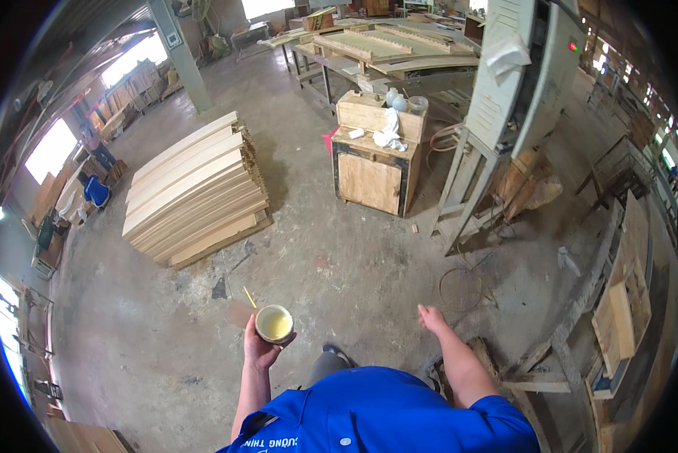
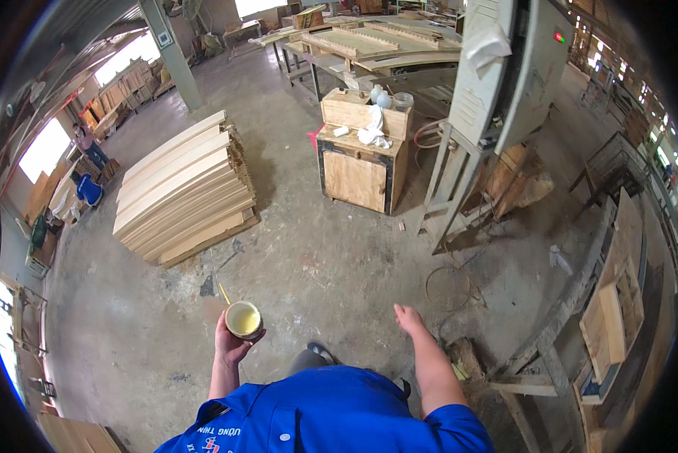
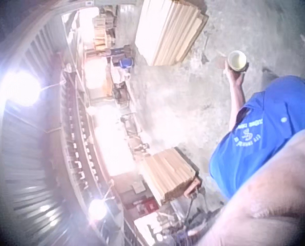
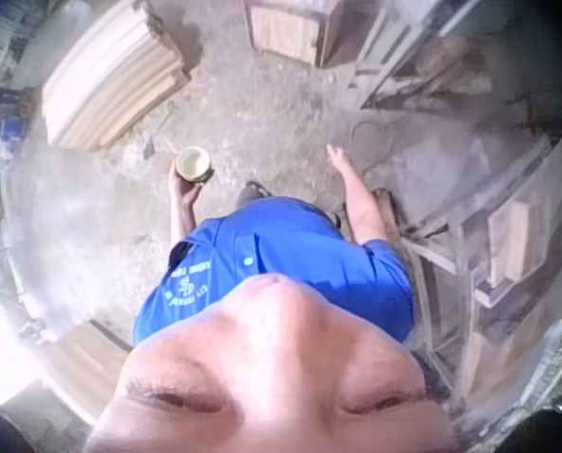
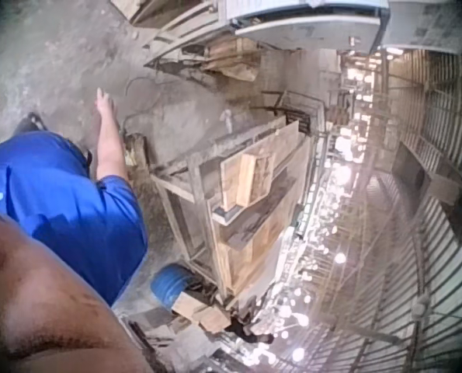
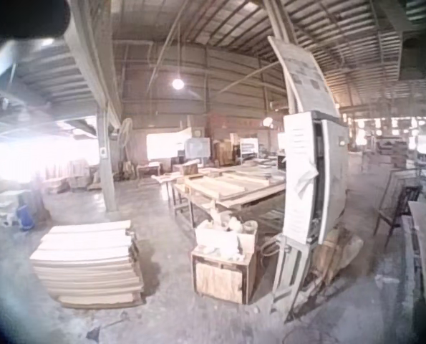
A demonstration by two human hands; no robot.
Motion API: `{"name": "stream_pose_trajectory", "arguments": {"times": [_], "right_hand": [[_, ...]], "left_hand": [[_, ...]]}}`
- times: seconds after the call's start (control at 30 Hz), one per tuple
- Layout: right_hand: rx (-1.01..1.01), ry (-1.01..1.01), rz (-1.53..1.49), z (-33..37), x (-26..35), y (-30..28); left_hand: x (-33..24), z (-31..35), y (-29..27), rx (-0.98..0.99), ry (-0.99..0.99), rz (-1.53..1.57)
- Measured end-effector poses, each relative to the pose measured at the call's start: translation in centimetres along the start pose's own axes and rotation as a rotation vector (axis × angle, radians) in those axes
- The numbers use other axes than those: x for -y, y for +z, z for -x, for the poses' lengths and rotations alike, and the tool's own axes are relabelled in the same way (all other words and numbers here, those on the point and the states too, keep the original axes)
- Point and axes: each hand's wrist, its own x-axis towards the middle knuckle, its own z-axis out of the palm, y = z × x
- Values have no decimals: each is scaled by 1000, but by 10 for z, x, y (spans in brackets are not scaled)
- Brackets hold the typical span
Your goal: The person walks through a woodworking workshop, picks up a small container with yellow liquid and a wooden stirrer, then pours additional liquid from a plastic bottle into the container. They stir the mixture thoroughly and carry it to a workbench where they place it down.
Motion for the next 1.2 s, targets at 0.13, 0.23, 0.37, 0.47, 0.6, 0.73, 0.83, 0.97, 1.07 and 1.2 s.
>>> {"name": "stream_pose_trajectory", "arguments": {"times": [0.13,0.23,0.37,0.47,0.6,0.73,0.83,0.97,1.07,1.2], "right_hand": [[-92,-164,112,-98,94,17],[-112,-149,159,-146,120,38],[35,38,338,-179,114,56],[80,188,233,-197,137,71],[-4,367,72,-234,159,80],[-132,405,136,-304,181,62],[-277,312,160,-393,226,18],[-625,48,145,-523,336,-41],[-743,-67,64,-615,431,-95],[-981,-206,-20,-699,522,-140]], "left_hand": [[-51,-83,-12,-87,8,69],[-93,-154,-5,-130,-8,91],[-167,-256,26,-26,-67,34],[-220,-330,60,47,-66,-162],[-263,-416,115,124,-87,-258],[-274,-499,155,71,-41,-324],[-282,-549,160,16,-30,-300],[-312,-600,163,-187,48,-264],[-342,-639,167,-215,113,-196],[-362,-700,180,-218,148,-125]]}}
